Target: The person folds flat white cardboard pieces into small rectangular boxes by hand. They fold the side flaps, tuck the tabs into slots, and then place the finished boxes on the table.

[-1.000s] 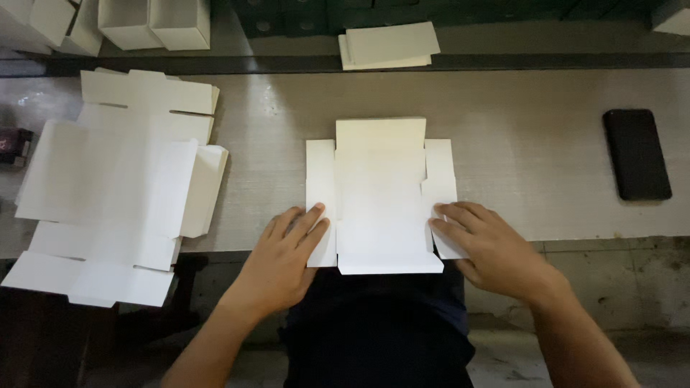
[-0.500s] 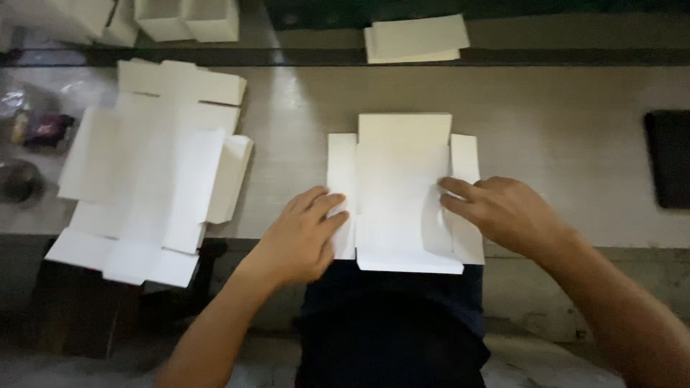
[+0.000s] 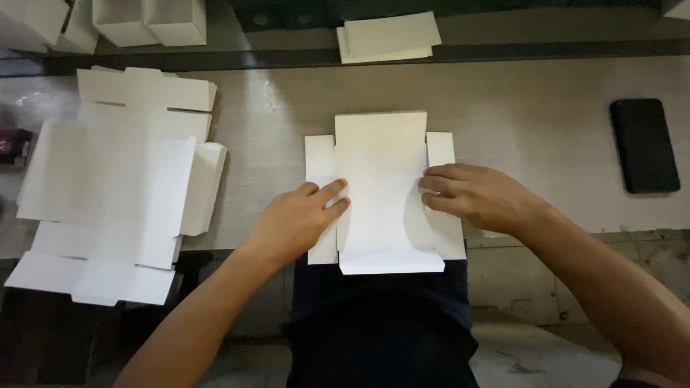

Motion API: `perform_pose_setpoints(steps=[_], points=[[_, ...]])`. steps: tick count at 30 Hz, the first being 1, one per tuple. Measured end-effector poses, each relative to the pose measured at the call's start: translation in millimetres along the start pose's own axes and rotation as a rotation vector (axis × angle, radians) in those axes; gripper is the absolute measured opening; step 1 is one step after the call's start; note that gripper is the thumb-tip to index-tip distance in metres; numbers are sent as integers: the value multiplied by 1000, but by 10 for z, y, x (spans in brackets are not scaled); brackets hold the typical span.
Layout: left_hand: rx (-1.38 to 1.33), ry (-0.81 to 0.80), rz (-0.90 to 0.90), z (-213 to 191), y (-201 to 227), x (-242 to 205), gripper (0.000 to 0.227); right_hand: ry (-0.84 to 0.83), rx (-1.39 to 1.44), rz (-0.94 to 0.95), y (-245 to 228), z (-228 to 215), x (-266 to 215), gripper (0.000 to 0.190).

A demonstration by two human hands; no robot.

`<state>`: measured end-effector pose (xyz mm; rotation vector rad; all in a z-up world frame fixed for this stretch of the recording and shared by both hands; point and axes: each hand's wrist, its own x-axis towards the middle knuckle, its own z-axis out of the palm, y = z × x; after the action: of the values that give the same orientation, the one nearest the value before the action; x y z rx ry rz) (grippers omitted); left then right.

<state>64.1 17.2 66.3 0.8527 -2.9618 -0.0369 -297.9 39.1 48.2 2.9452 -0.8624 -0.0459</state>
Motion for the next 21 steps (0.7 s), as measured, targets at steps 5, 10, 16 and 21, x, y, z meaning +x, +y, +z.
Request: perform_pose_setpoints(steps=[5,10,16,21], points=[[4,-11,26,8,-9,-8,37,-12,-53,-61,-9,-83,33,10],[8,-17,18,-36,10,-7,37,-130,-75,-56,-4,-49,48,20],[16,7,6,-29,28,-32,36,-10,-46,-109,8,-64,54,12],[62,48,-12,52,35,-52,35,143,-5,-159,22,108,-68,7]])
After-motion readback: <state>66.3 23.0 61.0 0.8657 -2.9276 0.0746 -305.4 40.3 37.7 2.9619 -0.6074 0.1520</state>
